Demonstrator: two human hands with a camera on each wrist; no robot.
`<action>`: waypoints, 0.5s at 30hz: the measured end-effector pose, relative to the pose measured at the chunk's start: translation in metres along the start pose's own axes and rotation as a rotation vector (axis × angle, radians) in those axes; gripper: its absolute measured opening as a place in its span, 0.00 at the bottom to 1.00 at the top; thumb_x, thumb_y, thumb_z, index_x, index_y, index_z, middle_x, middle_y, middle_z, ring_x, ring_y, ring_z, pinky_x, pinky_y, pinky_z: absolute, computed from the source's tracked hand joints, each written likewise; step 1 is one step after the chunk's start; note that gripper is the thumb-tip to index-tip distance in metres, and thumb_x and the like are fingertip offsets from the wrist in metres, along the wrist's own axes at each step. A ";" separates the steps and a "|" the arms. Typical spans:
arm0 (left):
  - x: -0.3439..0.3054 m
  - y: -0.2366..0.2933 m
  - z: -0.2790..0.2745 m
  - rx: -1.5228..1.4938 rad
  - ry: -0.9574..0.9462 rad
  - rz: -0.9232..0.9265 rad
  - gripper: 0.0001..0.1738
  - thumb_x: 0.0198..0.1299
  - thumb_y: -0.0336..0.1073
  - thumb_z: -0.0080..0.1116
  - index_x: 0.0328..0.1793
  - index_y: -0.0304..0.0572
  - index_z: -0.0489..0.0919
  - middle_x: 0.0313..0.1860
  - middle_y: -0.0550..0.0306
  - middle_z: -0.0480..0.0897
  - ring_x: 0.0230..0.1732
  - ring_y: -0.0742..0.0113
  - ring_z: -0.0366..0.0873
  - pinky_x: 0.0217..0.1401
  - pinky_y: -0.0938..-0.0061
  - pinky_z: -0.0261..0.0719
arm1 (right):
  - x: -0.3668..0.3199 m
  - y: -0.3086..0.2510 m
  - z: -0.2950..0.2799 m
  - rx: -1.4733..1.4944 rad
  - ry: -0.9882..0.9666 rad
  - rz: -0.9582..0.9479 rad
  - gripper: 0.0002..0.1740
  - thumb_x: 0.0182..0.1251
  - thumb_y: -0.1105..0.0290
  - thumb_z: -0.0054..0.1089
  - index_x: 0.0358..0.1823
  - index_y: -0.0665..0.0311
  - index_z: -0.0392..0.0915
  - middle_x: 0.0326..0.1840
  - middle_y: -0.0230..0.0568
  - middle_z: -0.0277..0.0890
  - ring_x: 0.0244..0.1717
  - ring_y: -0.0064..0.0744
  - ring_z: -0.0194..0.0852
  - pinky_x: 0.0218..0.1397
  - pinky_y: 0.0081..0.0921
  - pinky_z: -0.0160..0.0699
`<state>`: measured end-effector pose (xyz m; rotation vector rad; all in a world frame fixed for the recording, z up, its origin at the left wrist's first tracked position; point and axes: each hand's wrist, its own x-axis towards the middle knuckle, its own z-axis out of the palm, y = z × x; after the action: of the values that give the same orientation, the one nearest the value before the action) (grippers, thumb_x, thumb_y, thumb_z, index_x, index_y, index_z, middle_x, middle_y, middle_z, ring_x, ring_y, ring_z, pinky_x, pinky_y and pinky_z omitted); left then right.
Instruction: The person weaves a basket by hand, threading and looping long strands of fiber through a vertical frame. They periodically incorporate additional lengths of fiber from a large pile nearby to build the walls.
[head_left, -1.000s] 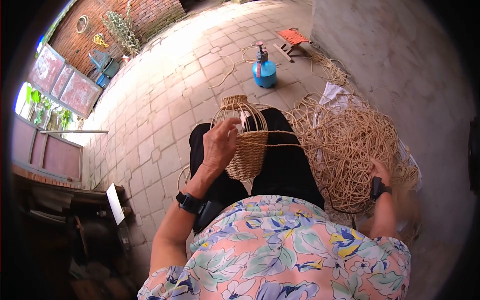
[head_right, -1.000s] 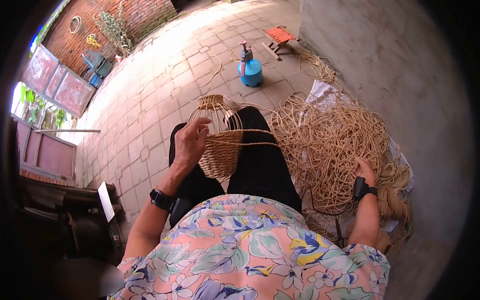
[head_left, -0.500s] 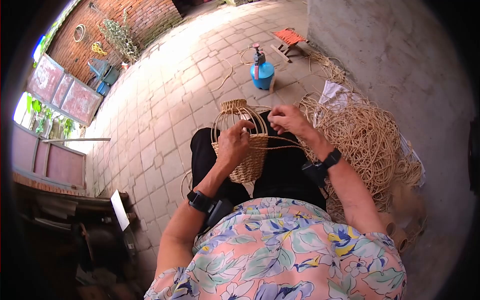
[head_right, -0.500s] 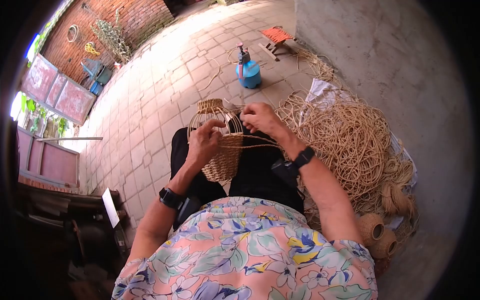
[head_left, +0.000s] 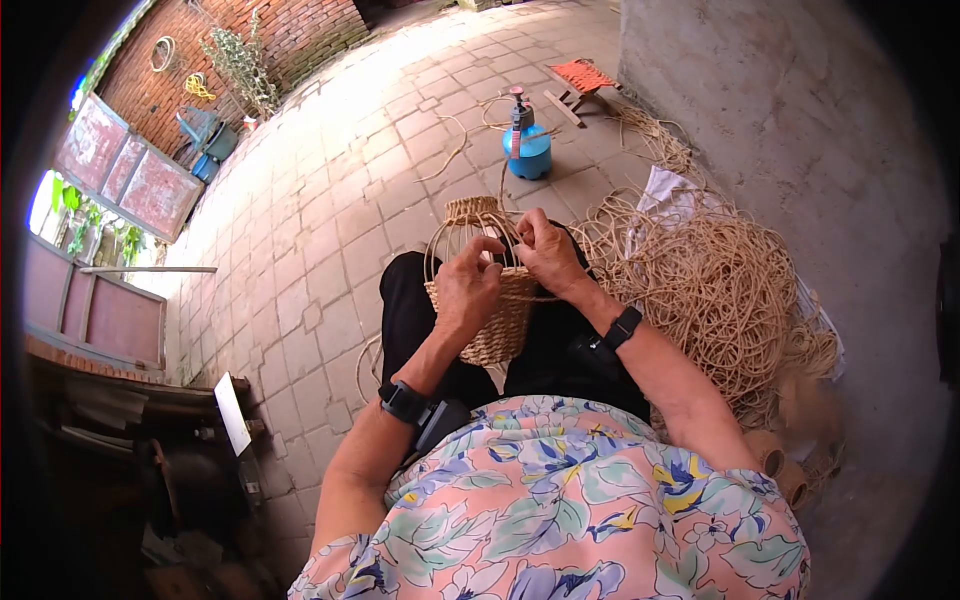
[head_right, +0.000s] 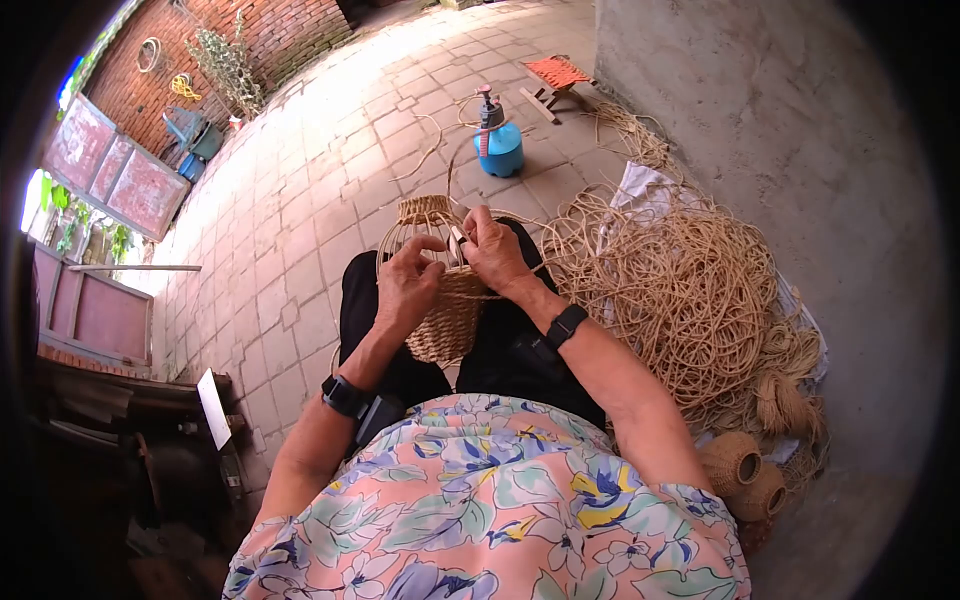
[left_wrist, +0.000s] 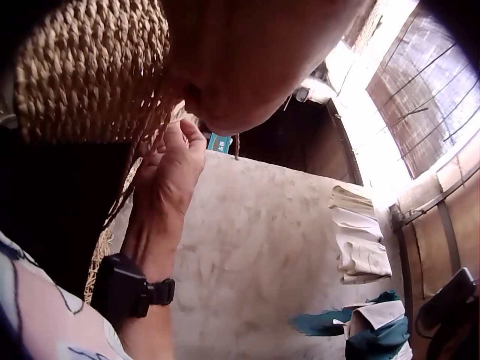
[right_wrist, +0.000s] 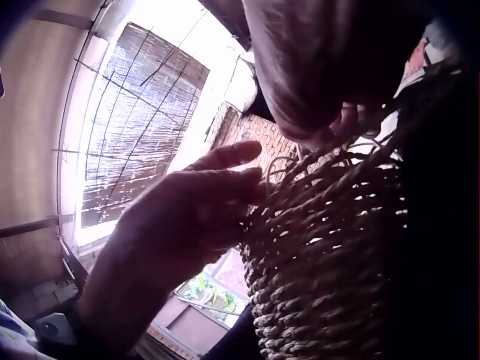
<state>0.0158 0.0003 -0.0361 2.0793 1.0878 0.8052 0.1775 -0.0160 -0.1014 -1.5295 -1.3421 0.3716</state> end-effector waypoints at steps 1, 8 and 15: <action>0.001 -0.002 0.000 0.002 0.000 0.000 0.12 0.53 0.27 0.57 0.45 0.43 0.80 0.22 0.57 0.81 0.23 0.73 0.76 0.29 0.75 0.74 | 0.000 -0.003 -0.004 0.002 0.000 0.000 0.16 0.56 0.75 0.62 0.45 0.64 0.69 0.27 0.40 0.77 0.26 0.33 0.78 0.30 0.30 0.76; -0.003 -0.036 -0.019 -0.435 0.024 -0.231 0.08 0.59 0.25 0.58 0.44 0.43 0.77 0.24 0.66 0.78 0.25 0.81 0.72 0.28 0.83 0.70 | -0.008 -0.005 -0.035 0.708 -0.174 0.357 0.09 0.63 0.77 0.61 0.44 0.71 0.76 0.32 0.32 0.76 0.25 0.16 0.72 0.24 0.14 0.74; -0.005 -0.048 -0.020 -0.511 0.012 -0.203 0.08 0.60 0.25 0.58 0.45 0.44 0.76 0.24 0.67 0.77 0.26 0.81 0.71 0.30 0.84 0.69 | -0.013 0.009 -0.024 0.348 -0.134 0.214 0.08 0.63 0.74 0.63 0.42 0.65 0.78 0.30 0.29 0.76 0.25 0.15 0.69 0.27 0.14 0.71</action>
<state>-0.0237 0.0226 -0.0614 1.5159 0.9582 0.8846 0.1968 -0.0377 -0.1031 -1.3737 -1.1451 0.8116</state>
